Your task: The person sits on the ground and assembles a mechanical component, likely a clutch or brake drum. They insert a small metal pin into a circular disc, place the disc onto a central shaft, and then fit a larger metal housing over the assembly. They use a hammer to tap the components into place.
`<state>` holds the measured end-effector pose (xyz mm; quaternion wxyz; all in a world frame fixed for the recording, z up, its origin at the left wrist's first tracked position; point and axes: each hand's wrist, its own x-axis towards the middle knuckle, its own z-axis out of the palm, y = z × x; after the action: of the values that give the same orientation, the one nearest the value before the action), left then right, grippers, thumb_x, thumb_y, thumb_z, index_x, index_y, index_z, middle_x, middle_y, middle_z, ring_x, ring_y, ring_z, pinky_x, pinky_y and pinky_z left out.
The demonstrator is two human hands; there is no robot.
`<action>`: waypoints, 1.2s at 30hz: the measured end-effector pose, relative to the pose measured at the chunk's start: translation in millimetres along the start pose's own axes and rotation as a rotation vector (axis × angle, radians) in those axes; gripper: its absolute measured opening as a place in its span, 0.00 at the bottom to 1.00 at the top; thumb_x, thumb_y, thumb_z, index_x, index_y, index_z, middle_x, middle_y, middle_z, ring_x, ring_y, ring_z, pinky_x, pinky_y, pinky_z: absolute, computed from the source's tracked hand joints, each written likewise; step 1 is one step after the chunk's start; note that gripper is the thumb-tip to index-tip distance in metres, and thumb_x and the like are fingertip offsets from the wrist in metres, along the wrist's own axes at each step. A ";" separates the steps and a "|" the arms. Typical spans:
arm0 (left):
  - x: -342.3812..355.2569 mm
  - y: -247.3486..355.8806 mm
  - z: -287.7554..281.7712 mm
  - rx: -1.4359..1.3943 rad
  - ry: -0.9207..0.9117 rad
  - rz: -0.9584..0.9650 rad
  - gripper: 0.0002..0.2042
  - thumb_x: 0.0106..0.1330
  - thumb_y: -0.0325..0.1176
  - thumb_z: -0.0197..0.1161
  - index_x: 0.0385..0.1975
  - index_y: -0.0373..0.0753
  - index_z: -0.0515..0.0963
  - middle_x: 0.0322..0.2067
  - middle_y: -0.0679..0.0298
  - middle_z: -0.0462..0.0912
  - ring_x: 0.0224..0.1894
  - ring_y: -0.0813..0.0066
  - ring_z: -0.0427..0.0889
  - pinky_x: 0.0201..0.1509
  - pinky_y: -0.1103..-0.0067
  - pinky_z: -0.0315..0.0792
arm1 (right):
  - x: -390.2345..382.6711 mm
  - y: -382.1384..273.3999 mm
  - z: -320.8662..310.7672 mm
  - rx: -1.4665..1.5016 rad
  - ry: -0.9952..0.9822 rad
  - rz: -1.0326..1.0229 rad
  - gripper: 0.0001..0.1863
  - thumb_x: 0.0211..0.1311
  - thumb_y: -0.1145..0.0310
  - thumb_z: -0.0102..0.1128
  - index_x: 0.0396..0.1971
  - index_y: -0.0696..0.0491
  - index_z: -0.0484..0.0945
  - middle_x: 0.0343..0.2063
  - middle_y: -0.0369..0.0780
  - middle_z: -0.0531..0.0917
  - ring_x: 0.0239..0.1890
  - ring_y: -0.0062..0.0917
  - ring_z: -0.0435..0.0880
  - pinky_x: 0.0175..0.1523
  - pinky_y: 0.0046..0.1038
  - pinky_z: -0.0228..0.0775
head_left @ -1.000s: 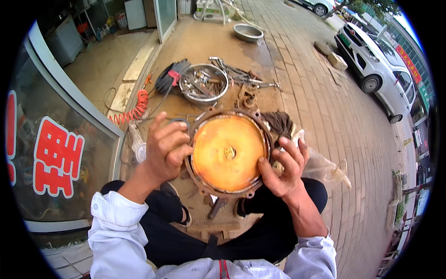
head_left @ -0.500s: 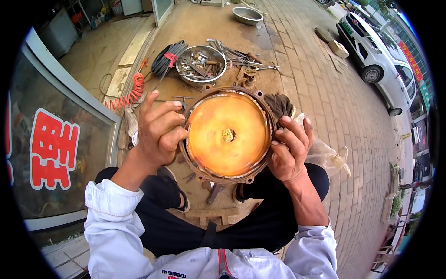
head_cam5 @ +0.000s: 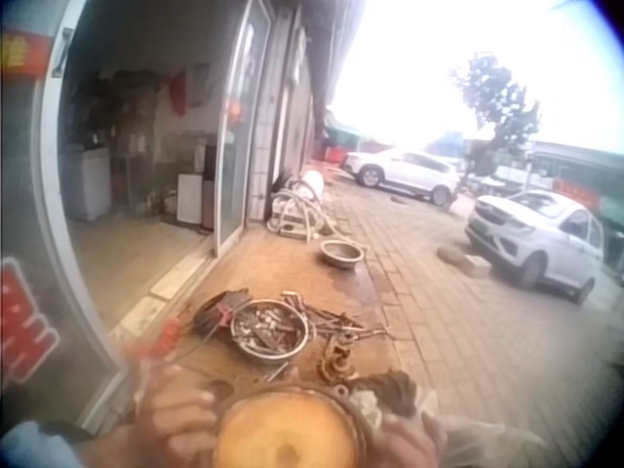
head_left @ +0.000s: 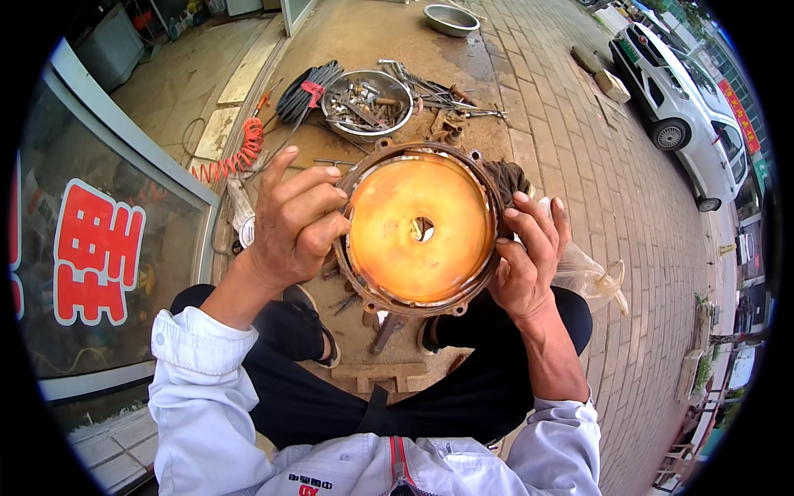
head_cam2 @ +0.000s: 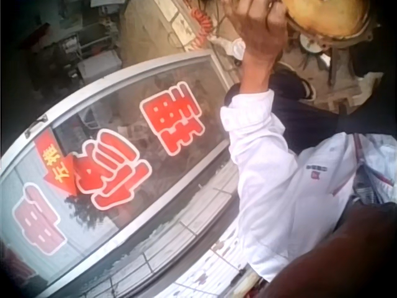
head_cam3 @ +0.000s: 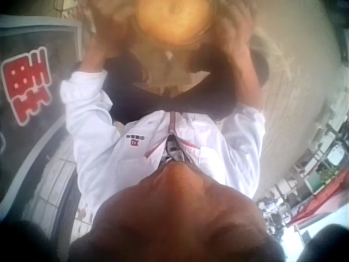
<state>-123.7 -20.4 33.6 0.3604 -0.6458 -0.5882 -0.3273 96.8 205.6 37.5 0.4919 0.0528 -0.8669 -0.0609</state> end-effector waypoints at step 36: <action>43.4 44.7 1.1 -1.458 0.409 -1.338 0.21 0.71 0.30 0.64 0.60 0.28 0.71 0.53 0.54 0.82 0.53 0.69 0.84 0.59 0.71 0.79 | 41.0 -19.5 21.4 0.486 0.087 0.715 0.26 0.64 0.85 0.60 0.63 0.61 0.72 0.53 0.50 0.82 0.51 0.37 0.85 0.57 0.36 0.80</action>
<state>-75.1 1.1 66.2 -0.2858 -0.1773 -0.4131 -0.8463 58.1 181.3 58.3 0.4916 -0.1338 -0.7982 0.3214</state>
